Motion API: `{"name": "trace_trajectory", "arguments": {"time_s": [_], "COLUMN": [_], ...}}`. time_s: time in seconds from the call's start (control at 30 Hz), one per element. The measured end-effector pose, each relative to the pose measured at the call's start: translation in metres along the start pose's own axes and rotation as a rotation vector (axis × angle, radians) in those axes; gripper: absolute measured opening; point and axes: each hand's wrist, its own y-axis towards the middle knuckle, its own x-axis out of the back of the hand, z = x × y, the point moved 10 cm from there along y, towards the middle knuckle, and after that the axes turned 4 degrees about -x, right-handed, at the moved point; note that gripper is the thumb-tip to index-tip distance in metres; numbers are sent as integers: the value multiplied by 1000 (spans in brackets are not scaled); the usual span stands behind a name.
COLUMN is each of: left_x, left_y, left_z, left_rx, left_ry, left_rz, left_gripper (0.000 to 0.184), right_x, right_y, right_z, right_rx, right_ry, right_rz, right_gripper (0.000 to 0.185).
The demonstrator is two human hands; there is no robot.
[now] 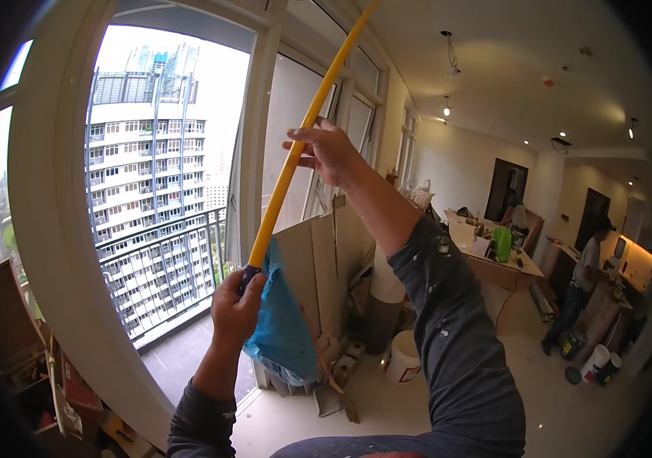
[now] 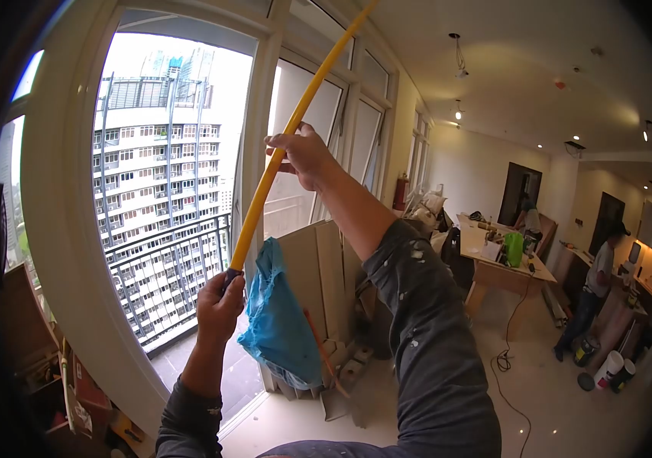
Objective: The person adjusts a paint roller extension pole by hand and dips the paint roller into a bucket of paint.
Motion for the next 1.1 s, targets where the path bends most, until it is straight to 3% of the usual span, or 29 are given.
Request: {"name": "trace_trajectory", "arguments": {"time_s": [0.67, 1.1], "left_x": [134, 176], "left_y": [-182, -251], "left_z": [-30, -55], "left_rx": [-2, 46], "left_ry": [-208, -115], "left_rz": [-35, -41], "left_gripper": [27, 26], "right_x": [-175, -223], "right_y": [-170, -235], "right_z": [40, 52], "right_rx": [24, 3], "right_ry": [-192, -234], "right_rz": [450, 498], "right_gripper": [107, 99]}}
